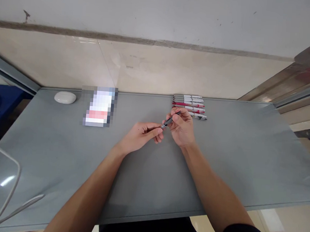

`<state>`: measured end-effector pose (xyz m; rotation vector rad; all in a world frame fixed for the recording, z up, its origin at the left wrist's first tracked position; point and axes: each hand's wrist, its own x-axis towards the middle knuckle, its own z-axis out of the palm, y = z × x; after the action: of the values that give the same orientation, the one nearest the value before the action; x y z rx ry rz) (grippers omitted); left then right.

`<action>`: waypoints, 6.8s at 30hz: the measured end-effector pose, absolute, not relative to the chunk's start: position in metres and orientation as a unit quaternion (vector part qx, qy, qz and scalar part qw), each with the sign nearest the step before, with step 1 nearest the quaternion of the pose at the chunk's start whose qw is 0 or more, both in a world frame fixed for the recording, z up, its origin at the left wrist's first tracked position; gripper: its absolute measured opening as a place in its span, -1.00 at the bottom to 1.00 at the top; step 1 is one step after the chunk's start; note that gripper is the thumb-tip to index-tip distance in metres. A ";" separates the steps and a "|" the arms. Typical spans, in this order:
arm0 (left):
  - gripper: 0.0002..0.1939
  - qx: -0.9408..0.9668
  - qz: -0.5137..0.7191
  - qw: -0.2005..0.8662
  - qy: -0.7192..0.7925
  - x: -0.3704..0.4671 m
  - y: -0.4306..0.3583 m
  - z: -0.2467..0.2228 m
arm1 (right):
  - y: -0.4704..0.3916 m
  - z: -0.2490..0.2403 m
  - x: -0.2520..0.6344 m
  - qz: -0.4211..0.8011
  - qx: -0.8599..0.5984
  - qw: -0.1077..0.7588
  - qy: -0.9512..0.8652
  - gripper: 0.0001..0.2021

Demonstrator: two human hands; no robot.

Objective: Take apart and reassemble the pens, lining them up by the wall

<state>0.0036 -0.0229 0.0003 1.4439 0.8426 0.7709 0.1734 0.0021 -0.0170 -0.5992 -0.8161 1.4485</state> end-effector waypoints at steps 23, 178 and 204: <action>-0.67 0.642 0.318 0.594 0.366 0.003 -0.022 -0.001 | 0.001 -0.016 0.170 0.622 -0.268 0.643 -0.357 -0.83; -0.42 0.817 0.122 -0.027 0.563 -0.005 -0.014 -0.033 | 0.007 -0.026 0.199 0.631 -0.108 0.766 -0.057 -0.66; -0.41 0.819 0.114 -0.026 0.562 -0.006 -0.015 -0.031 | 0.007 -0.026 0.199 0.623 -0.114 0.771 -0.062 -0.65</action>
<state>-0.0055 -0.0145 -0.0310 2.6163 1.7939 0.3632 0.1988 0.0074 -0.0262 -0.2465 -0.1347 1.3508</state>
